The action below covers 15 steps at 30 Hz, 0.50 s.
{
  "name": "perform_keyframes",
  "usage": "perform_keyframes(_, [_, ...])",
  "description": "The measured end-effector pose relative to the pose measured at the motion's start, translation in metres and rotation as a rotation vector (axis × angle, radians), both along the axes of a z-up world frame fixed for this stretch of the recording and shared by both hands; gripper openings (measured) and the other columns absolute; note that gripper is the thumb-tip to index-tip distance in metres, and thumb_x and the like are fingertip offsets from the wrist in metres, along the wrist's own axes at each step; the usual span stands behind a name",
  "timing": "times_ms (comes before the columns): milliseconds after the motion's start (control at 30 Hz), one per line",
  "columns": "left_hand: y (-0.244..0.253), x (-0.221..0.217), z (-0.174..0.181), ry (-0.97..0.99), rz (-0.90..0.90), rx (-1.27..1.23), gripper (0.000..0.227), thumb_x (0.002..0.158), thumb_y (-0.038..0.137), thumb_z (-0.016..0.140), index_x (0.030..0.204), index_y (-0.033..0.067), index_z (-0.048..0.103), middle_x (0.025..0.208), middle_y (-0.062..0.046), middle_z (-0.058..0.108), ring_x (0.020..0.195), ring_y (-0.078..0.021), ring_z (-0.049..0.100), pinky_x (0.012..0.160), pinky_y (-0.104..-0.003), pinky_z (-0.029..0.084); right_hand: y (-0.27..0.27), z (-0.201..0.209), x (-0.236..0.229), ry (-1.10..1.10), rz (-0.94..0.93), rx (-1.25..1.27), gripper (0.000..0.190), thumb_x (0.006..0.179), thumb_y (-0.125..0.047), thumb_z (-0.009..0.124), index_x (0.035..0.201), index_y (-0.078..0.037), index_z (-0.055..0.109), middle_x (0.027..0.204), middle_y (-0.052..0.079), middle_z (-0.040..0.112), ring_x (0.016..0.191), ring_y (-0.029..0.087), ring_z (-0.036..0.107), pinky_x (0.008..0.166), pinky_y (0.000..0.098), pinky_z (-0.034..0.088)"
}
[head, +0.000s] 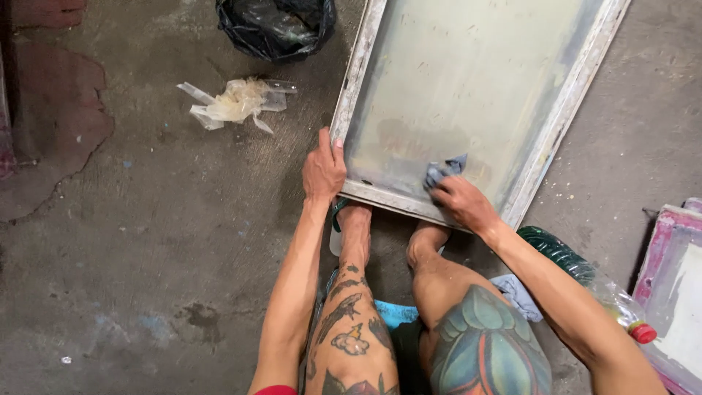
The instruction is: The person removes a metal frame from a stand, scrapes the edges with a tool, and then wipes the surface with a cloth. They pour liquid from a bottle onto the cloth and continue wiping the frame.
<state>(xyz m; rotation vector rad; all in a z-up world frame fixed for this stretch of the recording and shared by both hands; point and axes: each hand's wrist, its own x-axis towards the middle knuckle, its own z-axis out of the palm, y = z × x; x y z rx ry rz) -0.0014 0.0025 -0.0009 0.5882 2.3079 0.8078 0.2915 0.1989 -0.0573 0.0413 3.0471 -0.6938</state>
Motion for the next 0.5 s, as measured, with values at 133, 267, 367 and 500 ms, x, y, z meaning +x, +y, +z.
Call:
perform_keyframes(133, [-0.004,-0.002,0.008,-0.011,-0.014,0.009,0.047,0.105,0.038,0.036,0.138,0.005,0.048,0.099,-0.037,0.069,0.09,-0.0551,0.069,0.075,-0.063,0.051,-0.015,-0.012,-0.056,0.04,-0.005,-0.1,0.012,0.096,-0.022,0.066,0.097,-0.01,0.066,0.091,0.011,0.057,0.087,0.032,0.058,0.08,0.0437,0.05])
perform_keyframes(267, [-0.003,-0.001,-0.001,-0.003,0.003,0.047,0.047,0.106,0.039,0.035,0.138,0.0061,0.047,0.099,-0.037,0.069,0.09,-0.0553,0.069,0.074,-0.064,0.052,0.022,-0.006,0.002,0.015,0.076,0.003,0.011,0.102,-0.025,0.057,0.095,-0.016,0.059,0.091,0.006,0.052,0.087,0.028,0.059,0.079,0.0376,0.05])
perform_keyframes(367, [-0.002,-0.001,0.0,0.025,-0.002,0.022,0.047,0.106,0.038,0.034,0.138,0.0056,0.047,0.095,-0.036,0.07,0.088,-0.0542,0.07,0.072,-0.063,0.052,0.018,-0.029,0.006,-0.099,-0.013,-0.04,0.012,0.097,-0.025,0.06,0.089,-0.016,0.059,0.086,0.004,0.052,0.083,0.027,0.06,0.074,0.0374,0.051])
perform_keyframes(500, [-0.005,0.001,-0.012,0.001,-0.013,0.016,0.047,0.106,0.038,0.035,0.138,0.0058,0.047,0.098,-0.036,0.069,0.09,-0.054,0.07,0.073,-0.062,0.052,-0.014,-0.033,-0.053,0.054,-0.058,-0.023,0.018,0.096,-0.026,0.065,0.086,-0.016,0.055,0.086,0.002,0.05,0.081,0.024,0.061,0.072,0.0344,0.052])
